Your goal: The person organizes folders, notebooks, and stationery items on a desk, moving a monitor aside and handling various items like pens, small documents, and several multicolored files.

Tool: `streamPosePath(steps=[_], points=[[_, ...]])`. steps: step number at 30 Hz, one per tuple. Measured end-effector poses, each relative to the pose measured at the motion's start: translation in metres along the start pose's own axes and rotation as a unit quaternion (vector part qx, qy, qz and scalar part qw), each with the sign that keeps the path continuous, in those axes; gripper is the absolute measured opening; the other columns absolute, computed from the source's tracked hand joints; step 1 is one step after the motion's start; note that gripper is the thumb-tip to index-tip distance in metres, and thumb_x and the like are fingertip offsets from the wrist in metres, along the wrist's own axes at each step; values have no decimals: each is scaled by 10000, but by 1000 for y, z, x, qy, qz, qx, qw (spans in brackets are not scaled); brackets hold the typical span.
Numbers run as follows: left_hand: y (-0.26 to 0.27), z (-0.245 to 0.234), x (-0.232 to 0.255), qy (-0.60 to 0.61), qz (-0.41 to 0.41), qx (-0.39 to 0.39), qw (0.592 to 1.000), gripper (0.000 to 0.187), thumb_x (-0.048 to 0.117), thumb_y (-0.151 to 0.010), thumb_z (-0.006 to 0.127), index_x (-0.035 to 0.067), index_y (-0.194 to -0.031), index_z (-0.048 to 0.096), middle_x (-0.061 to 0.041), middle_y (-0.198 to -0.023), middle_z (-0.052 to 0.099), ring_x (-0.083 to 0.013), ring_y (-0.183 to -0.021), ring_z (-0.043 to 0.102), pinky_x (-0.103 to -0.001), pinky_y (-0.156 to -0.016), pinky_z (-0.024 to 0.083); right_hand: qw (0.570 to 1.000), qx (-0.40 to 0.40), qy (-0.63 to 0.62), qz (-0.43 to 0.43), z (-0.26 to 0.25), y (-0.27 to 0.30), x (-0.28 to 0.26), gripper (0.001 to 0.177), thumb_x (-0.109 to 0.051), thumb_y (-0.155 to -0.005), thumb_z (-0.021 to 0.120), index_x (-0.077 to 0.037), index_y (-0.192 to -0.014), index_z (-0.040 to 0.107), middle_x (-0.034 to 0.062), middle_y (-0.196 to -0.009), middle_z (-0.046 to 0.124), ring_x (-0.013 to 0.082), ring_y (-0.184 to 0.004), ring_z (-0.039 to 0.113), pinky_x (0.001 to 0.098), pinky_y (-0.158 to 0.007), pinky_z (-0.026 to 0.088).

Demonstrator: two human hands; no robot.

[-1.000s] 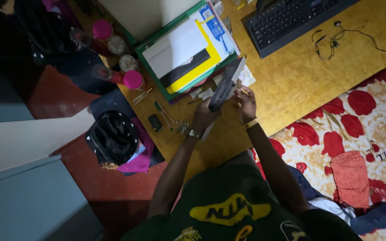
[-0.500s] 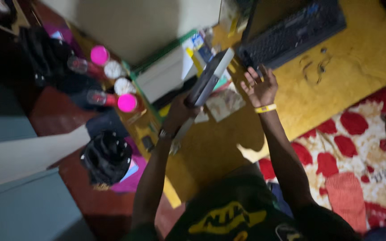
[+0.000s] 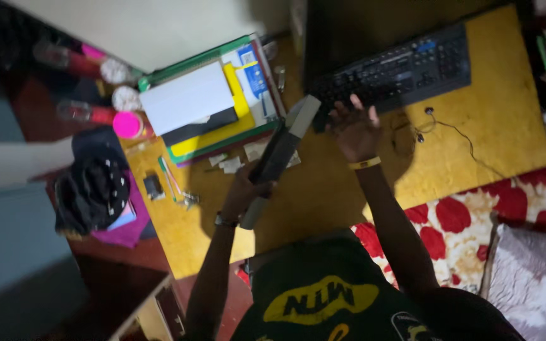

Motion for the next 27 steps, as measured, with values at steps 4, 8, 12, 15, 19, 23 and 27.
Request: streamPosePath(steps=[4,8,12,15,19,23,27], points=[[14,36,-46,112,-43,84,989,498,172,-768,842,-12,-1182,636,-58,-923,678,-134,-784,652,-319,-701,586,997,-45,-25,51,10,-2,-2,531,-522,-1065,429,-187,-1464,536,119,-1374,604,266,-1277,582,544,-1080,471],[23,58,-42,153,10,123,980,521,169,-761,827,33,-1216,613,-21,-1046,703,-100,-919,675,-291,-808,578,997,-31,-51,57,21,2,-7,540,-542,-1021,449,-202,-1429,545,116,-1383,623,276,-1269,597,539,-1045,477],[24,64,-32,170,23,144,975,482,167,-804,814,7,-1218,626,-47,-1017,684,-130,-889,663,-307,-767,572,999,31,3,17,26,11,-14,552,-546,-1035,462,-190,-1451,535,122,-1363,629,289,-1244,596,545,-1029,467],[18,62,-26,214,45,139,966,510,154,-806,801,20,-1255,600,-40,-1045,665,-133,-918,652,-304,-779,567,995,97,26,-7,23,18,-23,576,-569,-992,448,-207,-1433,526,114,-1320,640,296,-1201,606,565,-984,471],[-13,56,-32,261,69,156,950,540,85,-779,792,15,-1268,574,-41,-1079,683,-152,-940,659,-303,-799,554,997,52,-15,-48,7,25,-47,581,-554,-1012,451,-190,-1460,514,125,-1365,627,292,-1243,597,575,-1014,456],[-24,52,-27,259,65,151,952,524,75,-799,756,12,-1286,574,-54,-1089,704,-157,-956,669,-289,-815,548,998,-9,-21,-52,3,24,-65,547,-546,-1031,441,-214,-1463,491,128,-1397,600,289,-1275,586,580,-1049,451],[-13,60,-17,302,56,173,936,578,36,-774,754,60,-1316,555,-33,-1062,684,-143,-939,654,-287,-798,546,998,20,-13,-63,7,32,-72,562,-549,-1027,449,-186,-1453,504,138,-1386,610,292,-1254,600,581,-1026,444]])
Point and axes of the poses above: each hand's wrist, its own y-axis away from the middle knuckle, its own z-axis out of the palm, x = y × z, the point moved 5 cm from there along -y, towards the middle knuckle
